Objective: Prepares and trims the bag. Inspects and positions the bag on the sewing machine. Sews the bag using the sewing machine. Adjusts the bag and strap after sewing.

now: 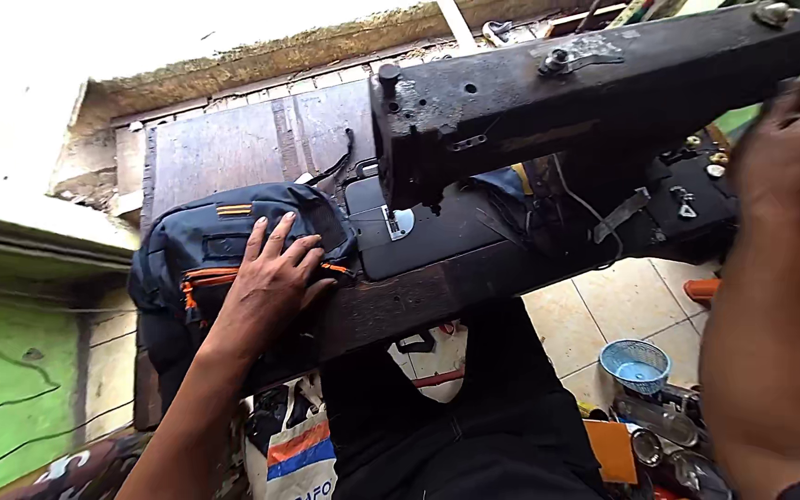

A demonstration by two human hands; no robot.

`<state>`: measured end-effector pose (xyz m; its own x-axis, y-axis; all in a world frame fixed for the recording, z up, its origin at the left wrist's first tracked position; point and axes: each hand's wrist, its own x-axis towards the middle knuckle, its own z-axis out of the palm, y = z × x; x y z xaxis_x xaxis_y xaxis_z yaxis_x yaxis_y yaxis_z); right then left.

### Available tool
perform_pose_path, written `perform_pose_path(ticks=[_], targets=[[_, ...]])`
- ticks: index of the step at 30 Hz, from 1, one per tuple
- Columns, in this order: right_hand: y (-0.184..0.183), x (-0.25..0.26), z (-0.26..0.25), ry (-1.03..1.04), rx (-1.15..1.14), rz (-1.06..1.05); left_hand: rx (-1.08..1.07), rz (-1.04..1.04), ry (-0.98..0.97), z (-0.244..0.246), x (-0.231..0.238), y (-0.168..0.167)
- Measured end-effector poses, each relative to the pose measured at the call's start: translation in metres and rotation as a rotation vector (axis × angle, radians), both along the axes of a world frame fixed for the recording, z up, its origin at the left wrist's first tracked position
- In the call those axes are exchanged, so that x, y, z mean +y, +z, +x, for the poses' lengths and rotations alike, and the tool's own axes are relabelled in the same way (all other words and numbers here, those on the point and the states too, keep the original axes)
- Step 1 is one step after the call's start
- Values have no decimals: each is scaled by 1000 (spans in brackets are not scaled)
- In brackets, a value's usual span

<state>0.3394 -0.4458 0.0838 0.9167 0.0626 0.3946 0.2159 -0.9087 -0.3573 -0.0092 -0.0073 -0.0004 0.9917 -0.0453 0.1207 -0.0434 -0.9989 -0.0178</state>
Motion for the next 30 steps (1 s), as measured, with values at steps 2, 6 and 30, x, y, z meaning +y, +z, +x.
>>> perform_pose_path(ticks=[2,6,30], targets=[[-10,7,-56,134,6,-127,-35,2,-6,-4,-5,-2],[-74,38,-124,382,277,-249,-55,-2,17,-16,-16,0],[-56,130,-248,954,1362,240,-117,-77,68,-30,-35,-10]])
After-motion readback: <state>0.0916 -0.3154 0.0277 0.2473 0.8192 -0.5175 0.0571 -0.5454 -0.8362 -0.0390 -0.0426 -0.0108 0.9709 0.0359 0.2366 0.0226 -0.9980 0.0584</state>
